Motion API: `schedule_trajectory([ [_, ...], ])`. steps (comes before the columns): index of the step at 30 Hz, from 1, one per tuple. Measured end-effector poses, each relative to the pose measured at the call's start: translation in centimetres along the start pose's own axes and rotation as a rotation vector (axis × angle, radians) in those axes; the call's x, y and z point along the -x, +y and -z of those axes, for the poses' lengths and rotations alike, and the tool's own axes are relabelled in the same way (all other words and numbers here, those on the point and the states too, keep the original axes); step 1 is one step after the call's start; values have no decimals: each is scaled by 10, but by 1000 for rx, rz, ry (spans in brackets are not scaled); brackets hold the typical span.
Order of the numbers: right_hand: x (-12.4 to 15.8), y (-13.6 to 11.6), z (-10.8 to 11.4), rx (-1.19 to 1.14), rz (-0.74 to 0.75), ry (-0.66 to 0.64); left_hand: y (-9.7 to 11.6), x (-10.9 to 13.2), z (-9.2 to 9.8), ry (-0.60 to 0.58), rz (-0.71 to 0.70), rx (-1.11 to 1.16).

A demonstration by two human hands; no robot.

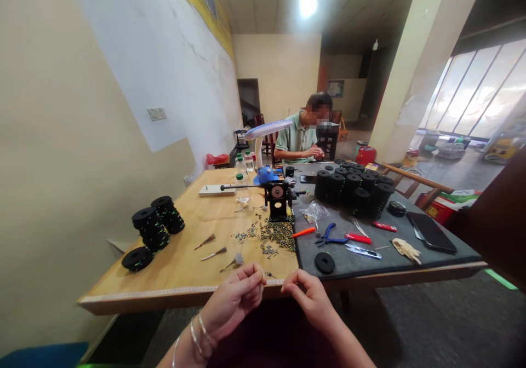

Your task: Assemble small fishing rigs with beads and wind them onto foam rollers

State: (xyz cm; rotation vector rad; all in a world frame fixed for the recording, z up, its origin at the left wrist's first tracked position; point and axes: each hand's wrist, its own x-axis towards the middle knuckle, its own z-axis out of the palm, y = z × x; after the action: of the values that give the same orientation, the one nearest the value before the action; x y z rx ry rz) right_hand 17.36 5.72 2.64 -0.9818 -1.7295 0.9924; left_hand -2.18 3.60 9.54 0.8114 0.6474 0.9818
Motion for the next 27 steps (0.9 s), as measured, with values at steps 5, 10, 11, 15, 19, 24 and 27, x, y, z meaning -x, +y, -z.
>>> schedule_trajectory([
  [5, 0, 6, 1, 18, -19, 15, 0, 1, 0, -4, -5, -6],
  [10, -2, 0, 5, 92, 33, 7, -1, 0, 1, -19, 10, -14],
  [11, -3, -5, 6, 107, 57, 11, -1, 0, 1, -18, 16, -18],
  [15, -7, -28, 5, 89, 158, 32, -2, -2, 0, -12, 36, -20],
  [19, -12, -43, -3, 57, 212, 12, -3, -3, -2, -14, 42, -18],
  [24, -12, -41, -8, 52, 238, 22, -4, -2, 0, -21, 28, 6],
  [27, -9, -37, -9, 48, 230, 8, -5, -1, 1, -19, 15, 20],
])
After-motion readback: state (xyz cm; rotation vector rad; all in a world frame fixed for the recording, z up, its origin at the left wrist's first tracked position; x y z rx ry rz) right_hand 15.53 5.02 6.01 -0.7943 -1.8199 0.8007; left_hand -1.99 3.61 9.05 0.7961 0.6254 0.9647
